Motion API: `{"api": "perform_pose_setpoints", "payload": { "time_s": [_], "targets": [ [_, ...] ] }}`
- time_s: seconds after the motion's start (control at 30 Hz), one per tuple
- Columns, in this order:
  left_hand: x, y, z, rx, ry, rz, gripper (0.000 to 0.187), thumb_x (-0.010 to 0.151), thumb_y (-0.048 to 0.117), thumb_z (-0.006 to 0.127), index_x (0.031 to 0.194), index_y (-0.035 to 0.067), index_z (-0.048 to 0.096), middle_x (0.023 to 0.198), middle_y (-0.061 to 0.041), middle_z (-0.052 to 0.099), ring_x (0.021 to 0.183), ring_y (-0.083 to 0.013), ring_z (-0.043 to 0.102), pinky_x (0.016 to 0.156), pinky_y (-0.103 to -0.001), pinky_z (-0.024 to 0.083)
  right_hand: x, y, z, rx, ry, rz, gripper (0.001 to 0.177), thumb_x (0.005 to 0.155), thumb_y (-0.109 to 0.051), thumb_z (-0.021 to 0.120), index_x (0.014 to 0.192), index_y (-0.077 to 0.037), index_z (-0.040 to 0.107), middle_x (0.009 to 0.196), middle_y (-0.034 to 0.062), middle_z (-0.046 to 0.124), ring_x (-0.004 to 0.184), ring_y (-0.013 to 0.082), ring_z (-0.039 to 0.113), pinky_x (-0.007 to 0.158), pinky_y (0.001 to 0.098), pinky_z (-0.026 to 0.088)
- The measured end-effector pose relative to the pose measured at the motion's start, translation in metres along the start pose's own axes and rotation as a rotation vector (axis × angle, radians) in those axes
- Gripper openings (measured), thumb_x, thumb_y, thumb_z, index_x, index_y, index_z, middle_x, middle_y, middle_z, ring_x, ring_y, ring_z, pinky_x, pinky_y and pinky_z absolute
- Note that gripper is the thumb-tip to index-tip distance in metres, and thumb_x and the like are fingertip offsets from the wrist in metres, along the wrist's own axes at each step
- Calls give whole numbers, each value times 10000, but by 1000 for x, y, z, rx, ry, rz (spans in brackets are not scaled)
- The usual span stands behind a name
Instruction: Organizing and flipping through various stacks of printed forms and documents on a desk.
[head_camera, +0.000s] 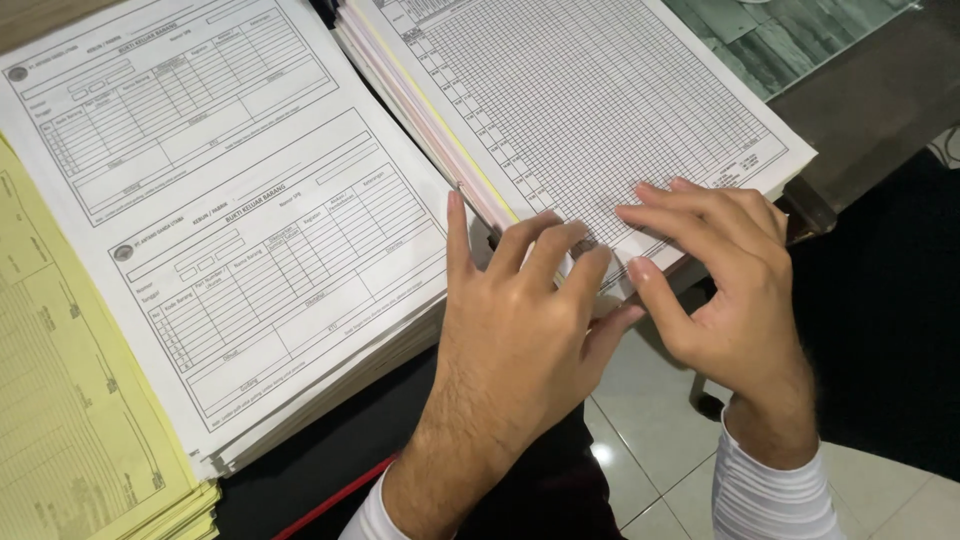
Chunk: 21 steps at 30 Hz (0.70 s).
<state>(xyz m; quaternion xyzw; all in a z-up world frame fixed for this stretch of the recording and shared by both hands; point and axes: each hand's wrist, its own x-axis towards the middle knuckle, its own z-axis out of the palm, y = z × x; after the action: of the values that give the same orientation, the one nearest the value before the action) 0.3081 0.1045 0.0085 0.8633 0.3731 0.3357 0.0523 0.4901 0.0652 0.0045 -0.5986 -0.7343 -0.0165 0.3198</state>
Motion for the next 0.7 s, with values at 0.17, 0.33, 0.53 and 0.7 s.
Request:
{"api": "perform_pose_setpoints", "payload": {
  "time_s": [0.17,0.33,0.53,0.7],
  "targets": [
    [-3,9,-1,57,62,58,332,883,323,866,1055,70,740,1120,-69,726,1109,-279,692,1141,-746,319,-3,1,-5,4,-48,-11,299,961,-193,642,1232,-108,734,1353,87,661,1306,343,591,1153,484,357],
    [-4,22,-5,174,92,100,167,997,75,745,845,28,693,898,-125,691,923,-246,671,1118,-689,453,-3,-14,-15,36,30,-68,213,932,-104,664,1116,-31,741,1229,148,726,1211,351,677,1238,557,324],
    [-5,21,-1,151,192,188,236,979,-97,580,805,54,632,714,-34,520,732,-186,582,1123,-594,524,-11,-11,-17,-15,119,-93,47,966,42,742,965,0,763,1106,159,758,1114,369,703,1257,616,334],
    [-5,24,0,97,173,182,317,982,-88,558,737,109,521,670,-21,472,670,-185,518,1127,-593,527,-12,-11,-19,-8,103,-109,61,960,36,742,994,-6,771,1126,150,759,1132,368,711,1297,601,261]
  ]
}}
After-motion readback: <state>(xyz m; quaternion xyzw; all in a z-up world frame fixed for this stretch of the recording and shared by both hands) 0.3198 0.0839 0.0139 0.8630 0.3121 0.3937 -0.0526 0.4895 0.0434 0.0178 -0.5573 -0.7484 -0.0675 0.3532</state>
